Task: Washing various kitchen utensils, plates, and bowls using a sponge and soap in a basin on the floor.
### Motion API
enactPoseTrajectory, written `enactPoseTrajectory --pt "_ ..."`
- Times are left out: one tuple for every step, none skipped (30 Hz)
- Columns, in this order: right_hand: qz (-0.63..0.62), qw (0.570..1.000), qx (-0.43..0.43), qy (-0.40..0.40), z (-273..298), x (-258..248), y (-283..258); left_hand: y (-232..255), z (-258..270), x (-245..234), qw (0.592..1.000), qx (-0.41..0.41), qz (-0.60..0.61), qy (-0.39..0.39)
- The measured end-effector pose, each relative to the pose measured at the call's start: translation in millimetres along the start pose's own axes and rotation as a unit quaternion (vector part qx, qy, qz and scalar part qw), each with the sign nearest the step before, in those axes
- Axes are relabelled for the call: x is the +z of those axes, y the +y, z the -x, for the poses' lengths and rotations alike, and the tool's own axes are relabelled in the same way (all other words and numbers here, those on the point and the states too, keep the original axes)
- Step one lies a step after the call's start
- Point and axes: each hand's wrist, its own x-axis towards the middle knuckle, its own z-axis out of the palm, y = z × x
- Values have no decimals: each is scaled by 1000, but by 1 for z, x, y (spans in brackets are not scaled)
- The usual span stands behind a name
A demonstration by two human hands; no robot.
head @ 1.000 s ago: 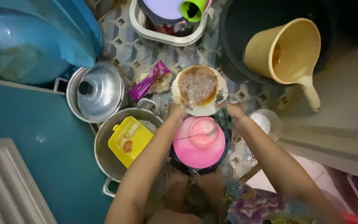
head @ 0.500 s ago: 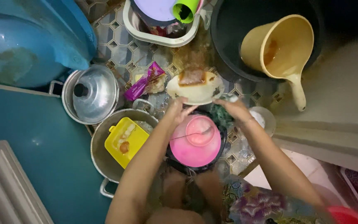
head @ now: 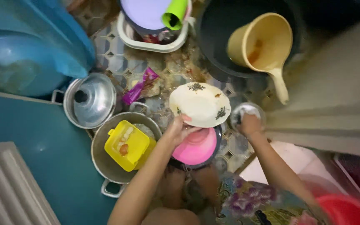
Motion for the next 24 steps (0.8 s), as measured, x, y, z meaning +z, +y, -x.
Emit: enactPoseTrajectory --pt "-30 998 -12 59 3 -4 -2 -12 1 -3 1000 -12 -3 -3" --pt "-33 998 -4 58 31 -38 -14 -19 9 5 1000 -18 -7 -5" --pt "-113 989 62 67 53 -78 -32 -25 17 11 1000 -26 -6 6" --pt "-190 971 121 79 67 -125 -56 -26 24 17 1000 -26 -3 15" --pt "-191 971 120 83 82 -141 -63 -29 27 15 1000 -24 -4 12" --pt "-285 946 56 146 99 -157 -69 -31 31 13 1000 -14 -1 10" --pt "-375 904 -10 207 115 -173 -75 -34 34 12 1000 -4 3 8" --pt "-375 903 -10 209 118 -174 -75 -32 37 12 1000 -2 2 7" --pt "-351 908 -55 223 120 -176 -74 -30 40 12 1000 20 -18 3" --pt "-327 910 -99 234 122 -177 -75 -27 44 11 998 42 -37 1" --pt "-328 909 -100 236 121 -173 -78 -29 43 8 998 44 -38 0" --pt "-329 893 -167 257 115 -171 -84 -29 40 4 996 66 -61 -2" --pt "-328 873 -233 276 109 -167 -90 -28 36 -2 993 88 -83 -5" --pt "-329 872 -236 274 107 -163 -114 -35 38 -4 993 90 -82 -2" --pt "-363 869 -292 167 105 -159 -139 -41 39 -6 993 91 -75 -1" --pt "-391 853 -341 59 102 -156 -163 -46 38 -7 993 89 -71 -3" --pt "-392 852 -342 59 99 -149 -174 -43 54 1 993 90 -71 -2" --pt "-365 850 -370 88 90 -146 -188 -35 67 11 993 75 -89 4" --pt "-338 845 -397 117 80 -142 -201 -27 79 21 992 60 -106 10" --pt "-339 844 -401 113 68 -142 -200 -26 85 22 993 62 -104 15" --pt "-286 876 -354 160 55 -141 -200 -26 89 22 992 51 -114 -1" --pt "-231 903 -303 200 46 -135 -197 -30 97 22 992 36 -122 -14" --pt "-233 903 -305 192 56 -139 -205 -35 96 13 992 33 -118 -7" --pt "-197 946 -230 119 63 -147 -211 -37 91 7 993 28 -115 -8"
